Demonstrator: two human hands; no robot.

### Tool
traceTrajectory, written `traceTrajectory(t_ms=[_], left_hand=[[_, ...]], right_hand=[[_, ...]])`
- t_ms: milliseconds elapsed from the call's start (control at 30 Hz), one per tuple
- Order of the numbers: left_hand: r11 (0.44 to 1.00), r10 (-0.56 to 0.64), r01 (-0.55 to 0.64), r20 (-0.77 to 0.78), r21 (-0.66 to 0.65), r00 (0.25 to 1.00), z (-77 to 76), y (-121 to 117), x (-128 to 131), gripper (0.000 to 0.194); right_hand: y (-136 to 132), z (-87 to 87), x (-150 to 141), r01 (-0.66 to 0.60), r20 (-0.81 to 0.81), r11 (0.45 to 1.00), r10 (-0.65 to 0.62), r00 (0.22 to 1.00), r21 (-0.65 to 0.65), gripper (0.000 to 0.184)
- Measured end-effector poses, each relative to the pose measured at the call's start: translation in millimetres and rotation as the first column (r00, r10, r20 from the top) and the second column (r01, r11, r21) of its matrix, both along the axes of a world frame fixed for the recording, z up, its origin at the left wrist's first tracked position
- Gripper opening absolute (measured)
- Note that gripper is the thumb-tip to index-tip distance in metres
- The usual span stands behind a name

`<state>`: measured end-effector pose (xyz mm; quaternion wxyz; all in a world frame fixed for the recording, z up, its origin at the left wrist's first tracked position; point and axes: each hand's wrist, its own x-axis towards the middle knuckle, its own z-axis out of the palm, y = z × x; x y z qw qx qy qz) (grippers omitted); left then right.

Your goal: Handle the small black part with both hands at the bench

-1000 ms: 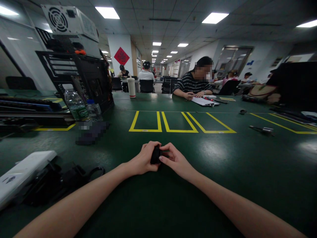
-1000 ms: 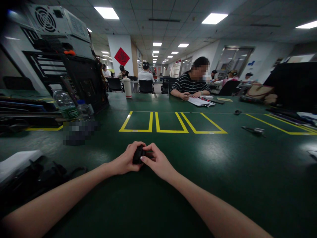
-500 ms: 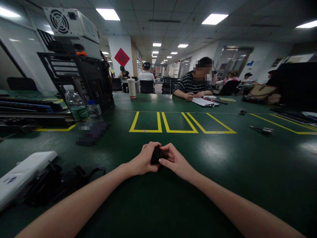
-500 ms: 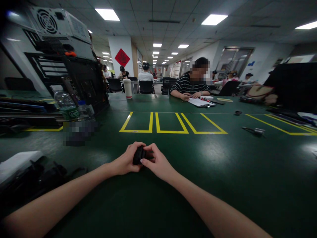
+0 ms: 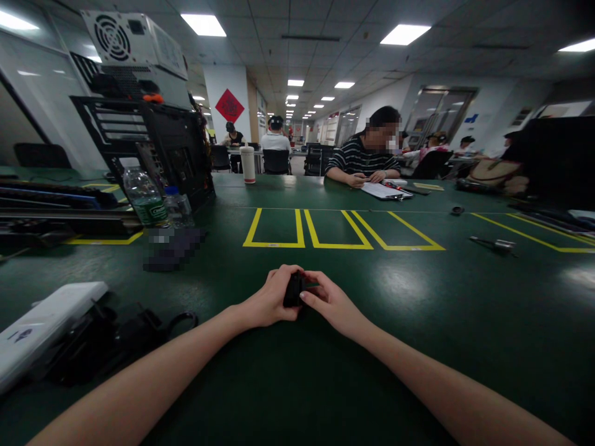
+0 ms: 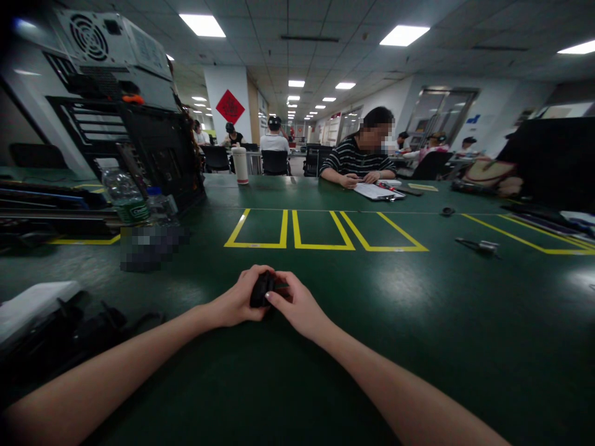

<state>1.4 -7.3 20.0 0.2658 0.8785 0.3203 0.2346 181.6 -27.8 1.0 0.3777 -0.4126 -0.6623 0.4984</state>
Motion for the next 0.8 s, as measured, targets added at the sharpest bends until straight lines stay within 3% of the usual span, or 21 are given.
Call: traceTrajectory(t_ms=[233,433,667,800], left_hand=[[0.997,-0.016,0.018,-0.019,0.081,1.000,-3.2,1.3,1.0,0.063],[0.998,-0.011,0.012,-0.014,0.058,1.000,-2.2,0.7,0.5,0.062],[1.000,-0.023,0.023,-0.017,0.018,1.000,2.3,-0.9,0.1,0.060],[1.000,-0.013,0.013,-0.008,0.019,1.000,2.9,-1.4,0.5,0.060]], right_hand=[[-2.4,1.0,-2.7,-0.042,-0.040,0.997,0.045,0.998,0.068,0.028],[-3.7,2.6,-2.7,-0.048,-0.075,0.998,0.050,0.996,0.029,0.019],[-0.8,-0.2,-0.3,0.000,-0.014,1.000,0.000,1.000,0.024,0.033],[-0.5,0.2,0.7,-0.028,0.002,0.999,0.028,1.000,0.025,0.031]])
